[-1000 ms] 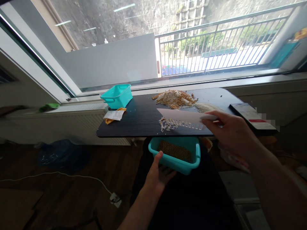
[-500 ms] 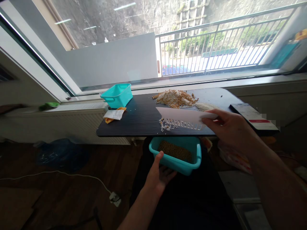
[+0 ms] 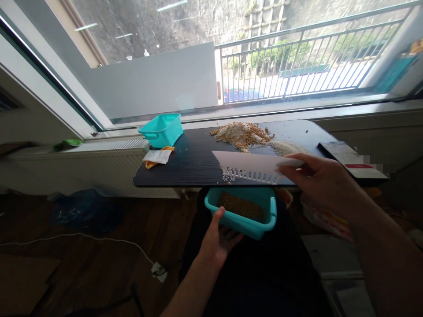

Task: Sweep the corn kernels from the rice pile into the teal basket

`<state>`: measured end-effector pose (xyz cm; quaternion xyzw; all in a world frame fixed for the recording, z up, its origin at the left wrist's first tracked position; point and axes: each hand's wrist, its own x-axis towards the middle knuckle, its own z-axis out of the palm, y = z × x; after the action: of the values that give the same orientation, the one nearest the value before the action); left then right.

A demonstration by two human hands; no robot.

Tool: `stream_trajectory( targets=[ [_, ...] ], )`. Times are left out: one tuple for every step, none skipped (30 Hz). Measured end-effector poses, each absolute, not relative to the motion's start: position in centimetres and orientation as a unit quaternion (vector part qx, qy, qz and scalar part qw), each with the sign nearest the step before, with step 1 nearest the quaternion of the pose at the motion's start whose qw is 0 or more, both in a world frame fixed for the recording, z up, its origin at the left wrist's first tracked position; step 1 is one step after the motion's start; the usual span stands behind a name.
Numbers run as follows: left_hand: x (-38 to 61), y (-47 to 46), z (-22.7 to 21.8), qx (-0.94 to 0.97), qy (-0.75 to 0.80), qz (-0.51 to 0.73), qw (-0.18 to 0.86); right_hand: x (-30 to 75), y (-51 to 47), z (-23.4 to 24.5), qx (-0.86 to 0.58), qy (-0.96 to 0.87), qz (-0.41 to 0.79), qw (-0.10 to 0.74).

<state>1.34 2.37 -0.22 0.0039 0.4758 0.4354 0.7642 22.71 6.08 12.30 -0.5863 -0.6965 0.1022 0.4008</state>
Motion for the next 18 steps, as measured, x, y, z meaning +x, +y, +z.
stream_trajectory(
  targets=[
    [1.34,2.37,-0.11,0.003,0.476,0.436,0.764,22.66,5.94,12.46,-0.592,-0.694,0.102,0.397],
    [1.34,2.37,0.00,0.003,0.477,0.436,0.763,22.62,5.84,12.57,-0.597,-0.692,0.105,0.392],
    [1.34,2.37,0.08,0.003,0.478,0.435,0.763,22.57,5.78,12.63,-0.601,-0.691,0.110,0.386],
    [1.34,2.37,0.13,0.004,0.480,0.434,0.762,22.54,5.76,12.63,-0.603,-0.690,0.115,0.382],
    [1.33,2.37,0.15,0.006,0.482,0.434,0.761,22.51,5.75,12.57,-0.604,-0.690,0.120,0.381],
    [1.32,2.37,0.13,0.008,0.484,0.433,0.760,22.50,5.76,12.48,-0.602,-0.691,0.123,0.380],
    [1.31,2.36,0.09,0.010,0.484,0.433,0.760,22.49,5.76,12.38,-0.600,-0.692,0.126,0.381],
    [1.29,2.36,0.04,0.012,0.483,0.433,0.761,22.48,5.75,12.28,-0.599,-0.693,0.128,0.381],
    [1.27,2.35,-0.03,0.012,0.482,0.433,0.762,22.48,5.72,12.21,-0.600,-0.693,0.131,0.379],
    [1.25,2.35,-0.10,0.012,0.481,0.433,0.762,22.48,5.66,12.17,-0.601,-0.692,0.134,0.377],
    [1.24,2.34,-0.15,0.011,0.480,0.433,0.763,22.47,5.59,12.18,-0.602,-0.692,0.136,0.375],
    [1.22,2.34,-0.20,0.011,0.479,0.433,0.763,22.46,5.50,12.22,-0.603,-0.692,0.138,0.373],
    [1.22,2.33,-0.22,0.011,0.478,0.434,0.764,22.45,5.42,12.29,-0.604,-0.692,0.140,0.371],
    [1.22,2.31,-0.22,0.010,0.476,0.435,0.764,22.44,5.34,12.37,-0.602,-0.693,0.140,0.370],
    [1.22,2.30,-0.21,0.010,0.474,0.435,0.765,22.43,5.27,12.45,-0.601,-0.695,0.139,0.370],
    [1.23,2.30,-0.18,0.010,0.473,0.435,0.766,22.42,5.22,12.52,-0.600,-0.696,0.138,0.369],
    [1.24,2.30,-0.15,0.010,0.473,0.436,0.766,22.42,5.17,12.56,-0.600,-0.696,0.134,0.370],
    [1.25,2.30,-0.12,0.010,0.474,0.436,0.765,22.43,5.12,12.58,-0.601,-0.696,0.130,0.370]
  ],
)
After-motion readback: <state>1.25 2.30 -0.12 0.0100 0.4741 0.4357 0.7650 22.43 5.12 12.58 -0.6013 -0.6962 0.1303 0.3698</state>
